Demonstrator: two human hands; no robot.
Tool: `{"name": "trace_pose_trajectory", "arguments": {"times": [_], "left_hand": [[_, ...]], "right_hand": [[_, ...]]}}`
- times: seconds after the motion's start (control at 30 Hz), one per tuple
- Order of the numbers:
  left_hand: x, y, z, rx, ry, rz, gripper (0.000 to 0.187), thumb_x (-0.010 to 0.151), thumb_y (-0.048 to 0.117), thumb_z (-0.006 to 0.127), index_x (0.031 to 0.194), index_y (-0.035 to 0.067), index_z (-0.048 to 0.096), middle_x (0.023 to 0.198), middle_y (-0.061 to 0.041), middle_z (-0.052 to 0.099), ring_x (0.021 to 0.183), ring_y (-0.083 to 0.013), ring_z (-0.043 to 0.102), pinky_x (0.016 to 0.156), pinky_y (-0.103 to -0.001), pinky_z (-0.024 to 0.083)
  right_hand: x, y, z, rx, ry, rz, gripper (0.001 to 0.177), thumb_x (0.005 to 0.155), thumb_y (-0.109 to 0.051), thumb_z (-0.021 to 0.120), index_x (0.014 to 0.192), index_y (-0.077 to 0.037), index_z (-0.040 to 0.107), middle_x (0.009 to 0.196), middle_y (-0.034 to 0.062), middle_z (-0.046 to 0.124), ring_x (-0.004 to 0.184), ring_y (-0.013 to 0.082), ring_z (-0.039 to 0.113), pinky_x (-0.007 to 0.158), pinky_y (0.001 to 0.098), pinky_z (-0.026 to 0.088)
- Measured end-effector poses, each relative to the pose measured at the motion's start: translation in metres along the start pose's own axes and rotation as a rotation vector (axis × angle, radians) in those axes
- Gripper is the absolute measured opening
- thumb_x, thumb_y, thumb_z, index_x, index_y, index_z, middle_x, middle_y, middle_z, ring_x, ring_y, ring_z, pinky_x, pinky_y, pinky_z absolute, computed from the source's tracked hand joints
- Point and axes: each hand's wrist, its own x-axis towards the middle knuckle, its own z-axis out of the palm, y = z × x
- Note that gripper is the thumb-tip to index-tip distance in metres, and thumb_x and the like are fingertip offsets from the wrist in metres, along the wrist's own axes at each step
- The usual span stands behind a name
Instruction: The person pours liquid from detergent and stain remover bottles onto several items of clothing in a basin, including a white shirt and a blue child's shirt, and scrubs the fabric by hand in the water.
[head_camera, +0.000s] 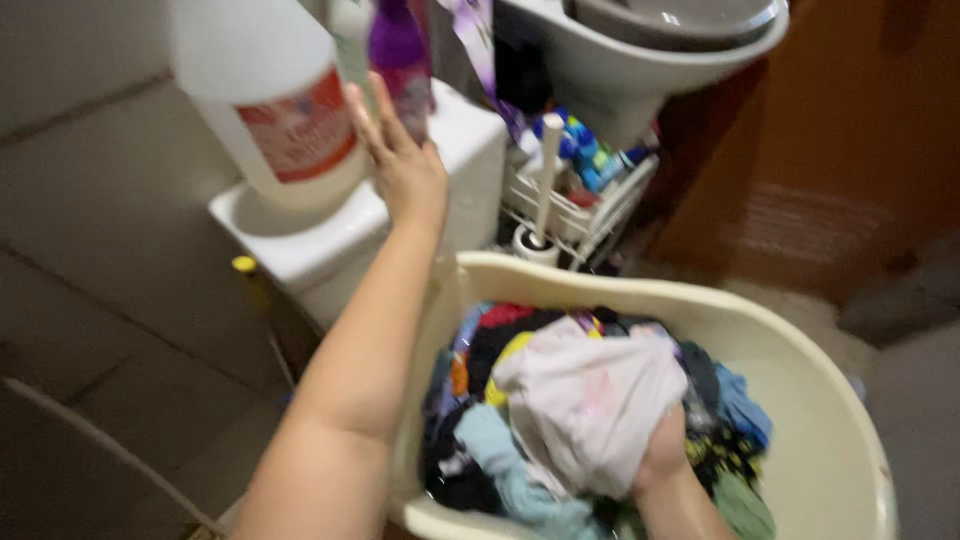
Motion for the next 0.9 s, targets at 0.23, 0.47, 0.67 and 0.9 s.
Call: {"name": "trace_pose_trajectory", "arguments": {"times": [0.23, 0.47, 0.67, 0.9], "left_hand": [[-0.118, 0.095, -0.041, -0.65, -0.853, -0.436, 0.048, 0.107, 0.038, 0.048, 0.136, 0.002, 0.062, 0.136, -0.015, 0.067, 0.129, -0.0246, 0.061, 0.11, -0.037, 0.044], [-0.133, 0.099, -0.075, -1.033, -1.676, -0.479, 0.047, 0.094, 0.035, 0.069, 0.126, 0.0, 0.069, 0.111, -0.006, 0.075, 0.1, -0.0117, 0.065, 0.09, -0.031, 0.054], [-0.135, 0.077, -0.062, -1.096, -1.565, -0.837, 0.039, 0.104, 0.035, 0.064, 0.122, 0.0, 0.067, 0.108, -0.004, 0.07, 0.098, -0.0123, 0.062, 0.088, -0.031, 0.052], [-0.119, 0.07, -0.066, -1.138, -1.399, -0.956, 0.045, 0.093, 0.032, 0.069, 0.13, 0.008, 0.064, 0.121, 0.0, 0.069, 0.109, -0.008, 0.062, 0.097, -0.025, 0.048]], "right_hand": [[-0.013, -0.014, -0.013, 0.114, -0.196, -0.197, 0.049, 0.119, -0.042, 0.041, 0.145, -0.002, 0.05, 0.146, 0.0192, 0.056, 0.138, 0.0384, 0.054, 0.123, 0.0526, 0.041], [-0.048, -0.068, -0.019, -0.334, 0.166, -0.17, 0.059, 0.106, -0.038, 0.041, 0.143, 0.006, 0.048, 0.146, 0.0222, 0.056, 0.134, 0.0383, 0.055, 0.116, 0.0504, 0.041], [-0.06, -0.099, -0.021, -0.475, 0.201, -0.114, 0.063, 0.098, -0.032, 0.04, 0.143, 0.012, 0.045, 0.147, 0.0249, 0.053, 0.134, 0.0385, 0.054, 0.115, 0.0491, 0.04], [-0.04, -0.094, -0.037, -0.572, 0.386, -0.027, 0.064, 0.097, -0.036, 0.048, 0.148, 0.003, 0.043, 0.15, 0.019, 0.052, 0.138, 0.0326, 0.05, 0.113, 0.0458, 0.039]]}}
